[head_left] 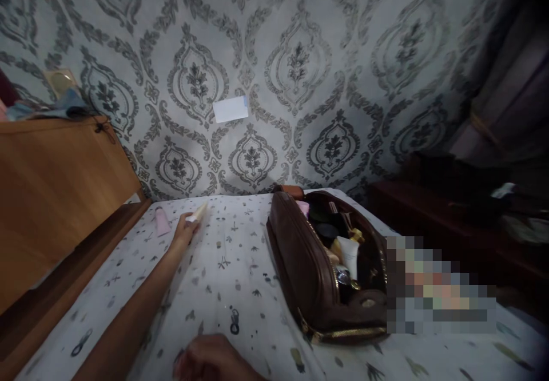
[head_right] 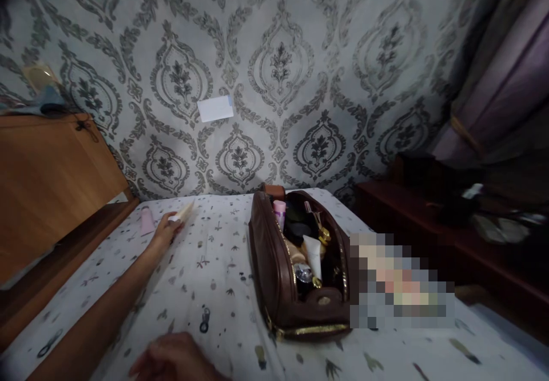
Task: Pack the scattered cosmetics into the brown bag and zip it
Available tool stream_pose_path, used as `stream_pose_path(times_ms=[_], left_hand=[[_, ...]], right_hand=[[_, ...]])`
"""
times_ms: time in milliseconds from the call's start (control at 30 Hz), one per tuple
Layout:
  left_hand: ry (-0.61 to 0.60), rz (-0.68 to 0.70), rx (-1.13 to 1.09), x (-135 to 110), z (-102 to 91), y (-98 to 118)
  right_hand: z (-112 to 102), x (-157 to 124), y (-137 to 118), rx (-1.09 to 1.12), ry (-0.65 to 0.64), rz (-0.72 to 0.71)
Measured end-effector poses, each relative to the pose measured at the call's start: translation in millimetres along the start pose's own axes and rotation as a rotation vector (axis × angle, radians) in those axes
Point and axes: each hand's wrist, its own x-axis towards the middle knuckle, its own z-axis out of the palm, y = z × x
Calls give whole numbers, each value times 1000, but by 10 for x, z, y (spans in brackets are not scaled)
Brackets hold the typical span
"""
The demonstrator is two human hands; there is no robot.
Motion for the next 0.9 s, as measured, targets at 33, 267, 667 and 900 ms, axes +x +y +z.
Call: stream_pose_path(times_ms=[33, 267, 667, 900], left_hand=[[-28, -21, -91, -116, -16, -9], [-288, -274, -696, -999, -178, 6], [-618, -315, -747, -1883, -225, 238], [-610, -199, -663, -1943, -287, 199]], right_hand=[[2, 7, -28, 107, 36, 32], [77, -169, -297, 566, 233, 109], [-137, -303, -570, 277, 509, -450], [-277, -386, -550, 385, 492, -363]])
